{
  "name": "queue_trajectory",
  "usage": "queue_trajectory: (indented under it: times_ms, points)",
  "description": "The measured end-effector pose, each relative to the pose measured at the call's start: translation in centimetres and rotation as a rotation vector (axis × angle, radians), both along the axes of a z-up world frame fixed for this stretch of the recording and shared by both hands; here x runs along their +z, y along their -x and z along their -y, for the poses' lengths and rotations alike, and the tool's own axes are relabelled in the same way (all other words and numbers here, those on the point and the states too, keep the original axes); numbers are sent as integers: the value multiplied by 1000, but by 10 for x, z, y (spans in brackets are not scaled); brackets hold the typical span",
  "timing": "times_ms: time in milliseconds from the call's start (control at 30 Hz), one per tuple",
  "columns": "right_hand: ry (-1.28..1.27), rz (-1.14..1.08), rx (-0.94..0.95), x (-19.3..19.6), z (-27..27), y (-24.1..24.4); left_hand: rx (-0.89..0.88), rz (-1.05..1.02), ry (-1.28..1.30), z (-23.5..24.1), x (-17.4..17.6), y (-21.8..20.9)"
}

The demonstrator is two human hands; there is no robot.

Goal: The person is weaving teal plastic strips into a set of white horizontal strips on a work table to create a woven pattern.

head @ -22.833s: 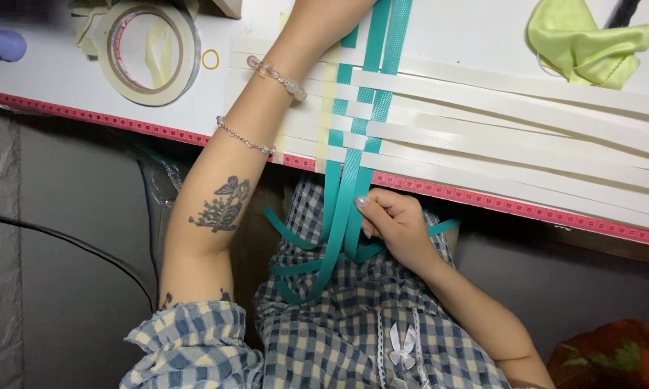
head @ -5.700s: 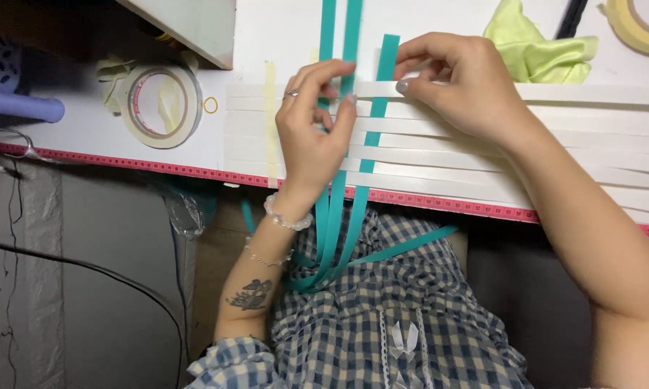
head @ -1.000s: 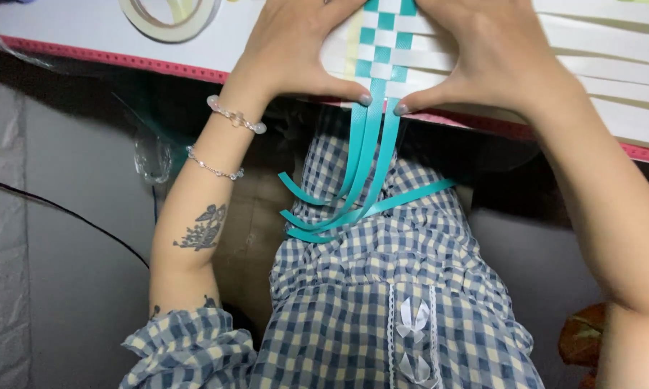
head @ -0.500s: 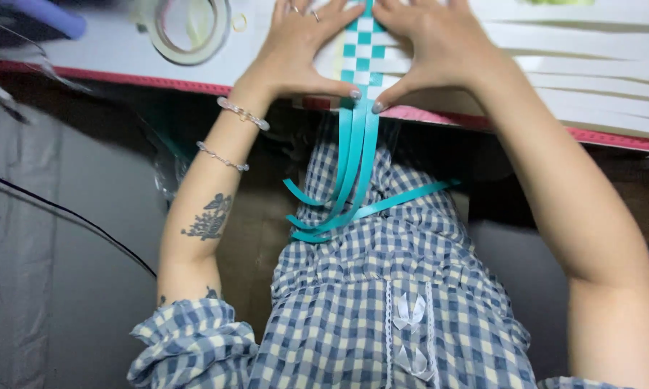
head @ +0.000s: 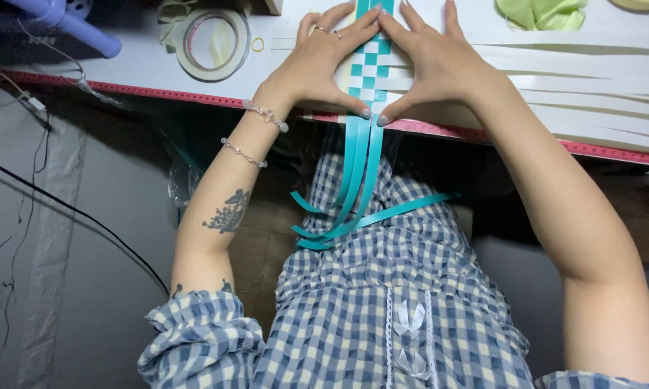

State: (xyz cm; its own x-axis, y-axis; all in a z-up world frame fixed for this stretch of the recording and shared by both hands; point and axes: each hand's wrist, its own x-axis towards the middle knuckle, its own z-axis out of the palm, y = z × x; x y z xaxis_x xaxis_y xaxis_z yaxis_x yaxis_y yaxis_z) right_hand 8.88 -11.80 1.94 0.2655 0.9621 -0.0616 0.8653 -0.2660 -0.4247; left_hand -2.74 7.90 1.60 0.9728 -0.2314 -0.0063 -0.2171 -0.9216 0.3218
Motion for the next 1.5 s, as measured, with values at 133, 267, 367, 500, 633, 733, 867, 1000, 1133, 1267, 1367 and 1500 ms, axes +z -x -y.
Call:
queue_trajectory:
  times_ms: [133,267,367,500,633,733,867,1000,1133,1267,1367,1500]
  points:
    - [-3,-33,11,8,0,2,-38,3,25,-5,-1,-2]
    - [-217,-154,-49,16,-1,-12,11,89,193,-22,-11,-14]
    - [-198,-53,-61,7,-5,-27,39,102,125,-23,-4,-20]
    - [-94,70,-68,-13,-16,-43,24,83,61,-21,3,-18]
    - [-271,345,11,-24,-18,-46,21,132,-77,-22,-4,-20]
    - [-323,415,4,-27,-15,-46,51,96,-101,-18,-6,-22]
    - [-274,455,-36,-20,-12,-44,68,73,-131,-10,7,-17]
    - [-334,253,-104,11,17,-10,58,153,-101,9,-2,-9]
    - [-503,150,-31,9,49,13,-107,376,-76,22,-15,-5]
    - [-544,74,32,1,68,24,-221,328,96,19,-17,-10]
    - [-574,97,32,-6,73,26,-252,281,63,19,-17,-11]
    - [-559,118,51,-12,71,23,-276,270,20,13,-19,-13]
